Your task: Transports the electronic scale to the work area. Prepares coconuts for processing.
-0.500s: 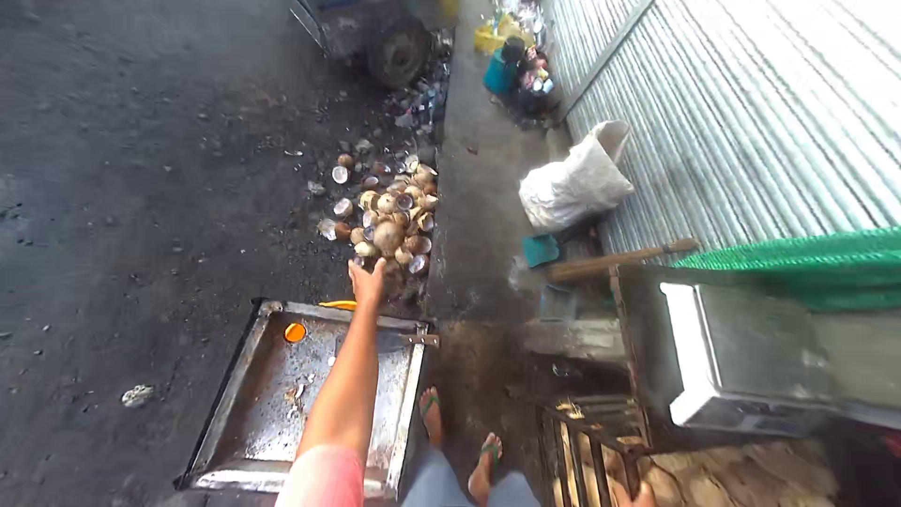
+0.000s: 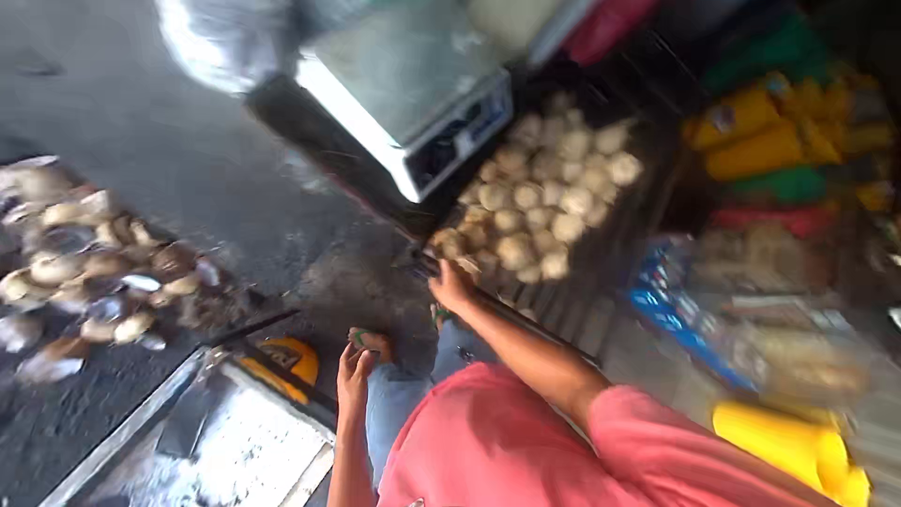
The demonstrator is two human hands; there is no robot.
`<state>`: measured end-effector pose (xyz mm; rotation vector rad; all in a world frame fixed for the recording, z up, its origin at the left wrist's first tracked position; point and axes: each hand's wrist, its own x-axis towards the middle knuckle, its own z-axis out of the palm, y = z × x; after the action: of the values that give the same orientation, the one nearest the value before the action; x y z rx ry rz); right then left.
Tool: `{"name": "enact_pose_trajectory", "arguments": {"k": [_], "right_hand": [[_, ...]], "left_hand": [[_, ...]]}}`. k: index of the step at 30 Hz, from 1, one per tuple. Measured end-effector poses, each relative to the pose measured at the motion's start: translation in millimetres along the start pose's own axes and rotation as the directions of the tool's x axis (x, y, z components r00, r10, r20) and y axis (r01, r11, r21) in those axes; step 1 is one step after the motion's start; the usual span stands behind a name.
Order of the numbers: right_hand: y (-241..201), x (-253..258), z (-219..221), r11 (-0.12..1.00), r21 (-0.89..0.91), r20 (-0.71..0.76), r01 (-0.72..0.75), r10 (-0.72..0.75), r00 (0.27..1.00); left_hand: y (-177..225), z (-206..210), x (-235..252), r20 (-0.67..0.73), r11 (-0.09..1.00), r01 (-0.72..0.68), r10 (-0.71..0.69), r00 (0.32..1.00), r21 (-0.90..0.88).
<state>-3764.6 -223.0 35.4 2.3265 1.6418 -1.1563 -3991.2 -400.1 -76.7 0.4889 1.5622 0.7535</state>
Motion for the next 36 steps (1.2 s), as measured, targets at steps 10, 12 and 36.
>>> {"name": "enact_pose_trajectory", "arguments": {"k": [10, 12, 36], "right_hand": [[158, -1, -38, 0.774, 0.587, 0.028, 0.235, -0.310, 0.950], [208, 7, -47, 0.773, 0.626, 0.063, 0.100, -0.178, 0.982], [363, 239, -41, 0.136, 0.910, 0.288, -0.392, 0.473, 0.833]], "left_hand": [[129, 206, -8, 0.305, 0.613, -0.651, 0.579, 0.756, 0.448], [149, 244, 13, 0.433, 0.435, -0.691, 0.555, 0.710, 0.577], [112, 292, 66, 0.427, 0.055, -0.563, 0.592, 0.684, 0.824]]}}
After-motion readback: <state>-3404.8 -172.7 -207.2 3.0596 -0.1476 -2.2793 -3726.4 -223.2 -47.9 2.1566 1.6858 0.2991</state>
